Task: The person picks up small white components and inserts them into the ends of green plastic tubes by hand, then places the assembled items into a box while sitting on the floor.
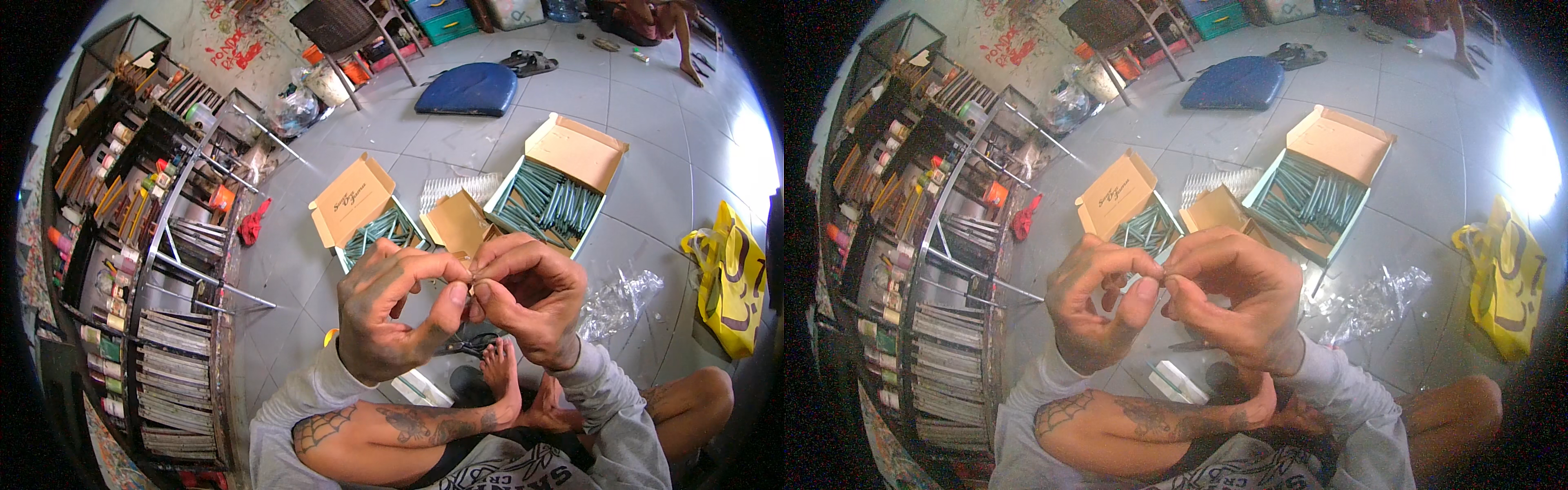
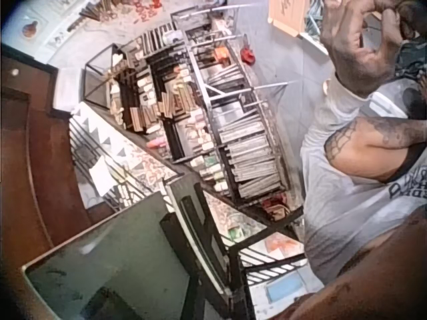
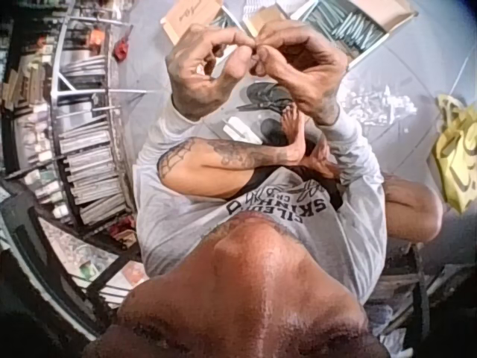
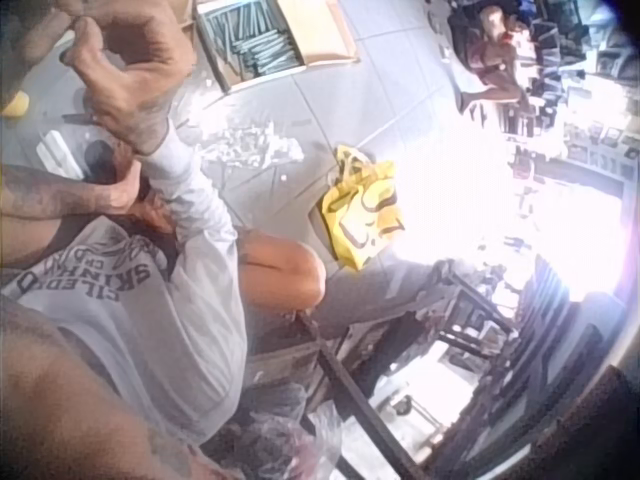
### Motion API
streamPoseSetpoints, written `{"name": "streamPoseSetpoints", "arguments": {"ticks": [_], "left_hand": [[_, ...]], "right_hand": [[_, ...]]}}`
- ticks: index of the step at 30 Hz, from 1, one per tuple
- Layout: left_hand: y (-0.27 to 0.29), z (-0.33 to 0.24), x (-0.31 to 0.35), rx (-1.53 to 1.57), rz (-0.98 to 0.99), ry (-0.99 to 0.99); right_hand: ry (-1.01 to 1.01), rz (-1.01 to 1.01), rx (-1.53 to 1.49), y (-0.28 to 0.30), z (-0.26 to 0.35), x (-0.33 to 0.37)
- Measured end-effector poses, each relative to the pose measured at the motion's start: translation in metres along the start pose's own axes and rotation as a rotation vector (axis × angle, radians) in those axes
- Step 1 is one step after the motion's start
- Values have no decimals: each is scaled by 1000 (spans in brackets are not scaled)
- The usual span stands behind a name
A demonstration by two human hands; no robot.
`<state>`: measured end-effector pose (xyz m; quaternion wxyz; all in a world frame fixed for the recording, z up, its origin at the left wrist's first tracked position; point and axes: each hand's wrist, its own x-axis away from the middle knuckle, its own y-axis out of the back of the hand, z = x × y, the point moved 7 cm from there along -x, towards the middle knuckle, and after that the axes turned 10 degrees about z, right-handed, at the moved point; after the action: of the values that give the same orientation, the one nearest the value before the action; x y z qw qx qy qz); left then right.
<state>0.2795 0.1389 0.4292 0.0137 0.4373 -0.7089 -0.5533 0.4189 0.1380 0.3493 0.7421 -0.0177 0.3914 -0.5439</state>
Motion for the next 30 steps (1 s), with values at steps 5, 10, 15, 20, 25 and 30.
{"name": "streamPoseSetpoints", "arguments": {"ticks": [5,10,15,20,25,30], "left_hand": [[-1,-1,-2,36,21,11],[-2,2,1,132,28,83],[-2,10,4,198,17,120],[-5,22,8,294,5,127],[-10,29,11,446,1,197],[-12,33,15,520,-15,242]], "right_hand": [[53,-24,49,5,3,-1],[35,-59,-82,3,1,-2],[-33,-110,-74,6,-1,-2],[-31,-56,-125,7,-3,-4],[-28,-10,-203,7,-7,-6],[-54,23,-209,7,-7,-7]]}}
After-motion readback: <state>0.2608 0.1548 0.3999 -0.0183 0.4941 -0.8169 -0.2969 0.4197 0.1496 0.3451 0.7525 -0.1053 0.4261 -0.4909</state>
